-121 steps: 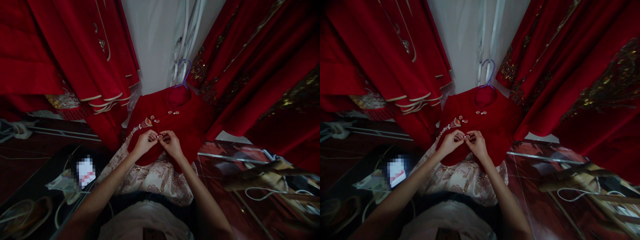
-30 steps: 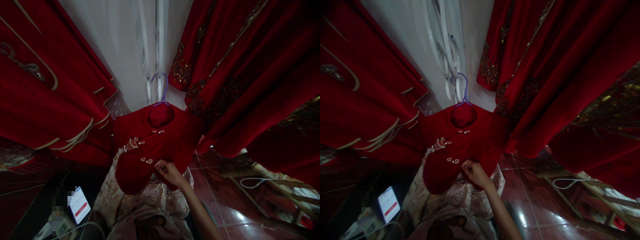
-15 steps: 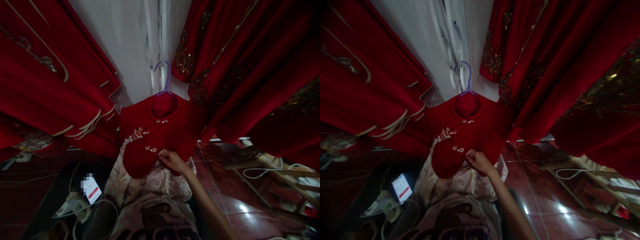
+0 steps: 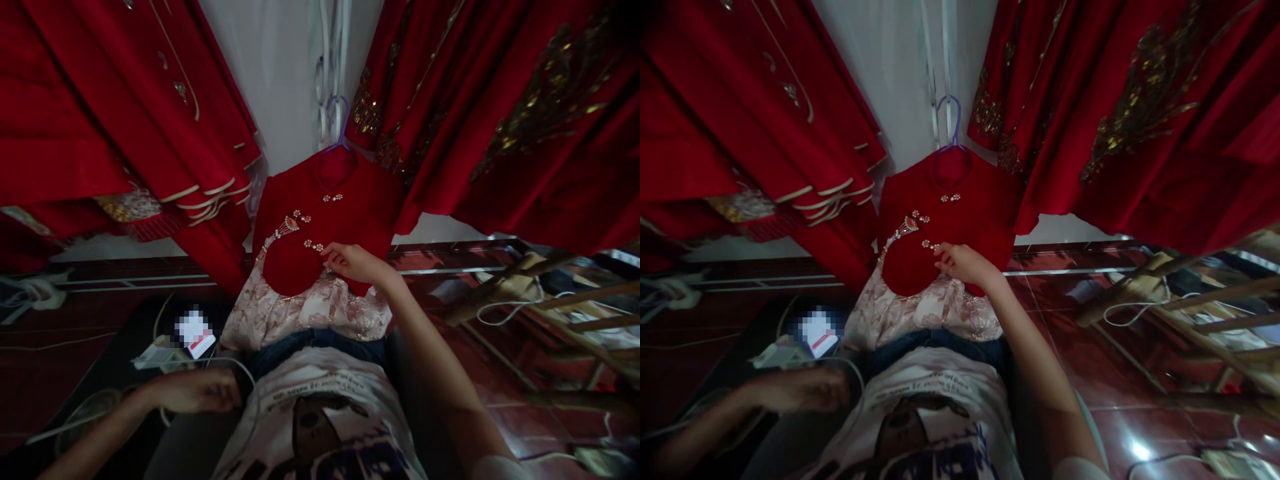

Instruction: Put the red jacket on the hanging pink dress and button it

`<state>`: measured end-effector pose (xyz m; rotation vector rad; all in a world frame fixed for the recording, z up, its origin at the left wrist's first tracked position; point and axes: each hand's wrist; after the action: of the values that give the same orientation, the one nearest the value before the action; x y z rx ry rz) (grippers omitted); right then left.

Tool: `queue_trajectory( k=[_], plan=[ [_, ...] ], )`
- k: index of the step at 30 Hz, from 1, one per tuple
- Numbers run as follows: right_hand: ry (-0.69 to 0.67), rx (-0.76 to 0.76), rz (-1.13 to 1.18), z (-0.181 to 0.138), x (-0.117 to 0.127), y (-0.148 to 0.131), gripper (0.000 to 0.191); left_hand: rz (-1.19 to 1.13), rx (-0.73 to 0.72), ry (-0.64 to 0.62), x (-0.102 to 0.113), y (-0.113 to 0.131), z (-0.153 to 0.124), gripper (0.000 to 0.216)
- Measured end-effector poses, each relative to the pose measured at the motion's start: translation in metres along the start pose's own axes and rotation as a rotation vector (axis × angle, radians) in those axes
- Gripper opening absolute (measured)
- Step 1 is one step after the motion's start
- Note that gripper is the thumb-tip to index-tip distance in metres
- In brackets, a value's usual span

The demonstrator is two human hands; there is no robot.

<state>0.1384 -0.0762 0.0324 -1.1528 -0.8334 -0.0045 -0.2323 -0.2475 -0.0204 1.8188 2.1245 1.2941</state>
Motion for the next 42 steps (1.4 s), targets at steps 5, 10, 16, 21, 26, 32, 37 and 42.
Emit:
queue_trajectory(
  k=[5,10,16,21,26,32,37,42],
  plan=[
    [-0.003,0.066,-0.034,-0.005,-0.011,-0.023,0.023,0.015,-0.127,0.130,0.014,0.000,0.002,0.036],
    [0.025,0.080,-0.081,-0.017,-0.010,-0.019,0.028,0.190,-0.233,0.398,0.046,0.043,0.051,0.030],
    [0.105,0.045,0.040,-0.015,-0.011,0.026,0.044,0.461,-0.392,0.823,0.088,0.104,0.125,0.028],
    [0.221,0.035,0.230,0.007,-0.030,0.069,0.043,0.656,-0.255,1.119,0.105,0.125,0.175,0.031],
    [0.142,0.023,0.286,0.004,-0.046,0.081,0.057,0.668,-0.190,1.212,0.103,0.123,0.198,0.028],
    [0.160,-0.036,0.397,-0.007,-0.051,0.087,0.060,0.591,-0.227,1.245,0.102,0.124,0.199,0.021],
    [0.228,-0.049,0.422,-0.005,-0.054,0.089,0.053,0.680,-0.224,1.220,0.104,0.135,0.188,0.014],
    [0.433,-0.131,0.389,0.001,-0.056,0.094,0.040,0.747,-0.132,1.222,0.103,0.140,0.189,0.014]
  ],
)
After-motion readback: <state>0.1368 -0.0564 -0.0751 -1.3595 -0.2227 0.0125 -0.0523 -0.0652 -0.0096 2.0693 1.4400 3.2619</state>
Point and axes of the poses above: each hand's wrist, its own z-axis towards the middle knuckle, its own x-axis out of the back of the hand, y = z × x, and after that the axes turned 8 degrees about z, right-handed
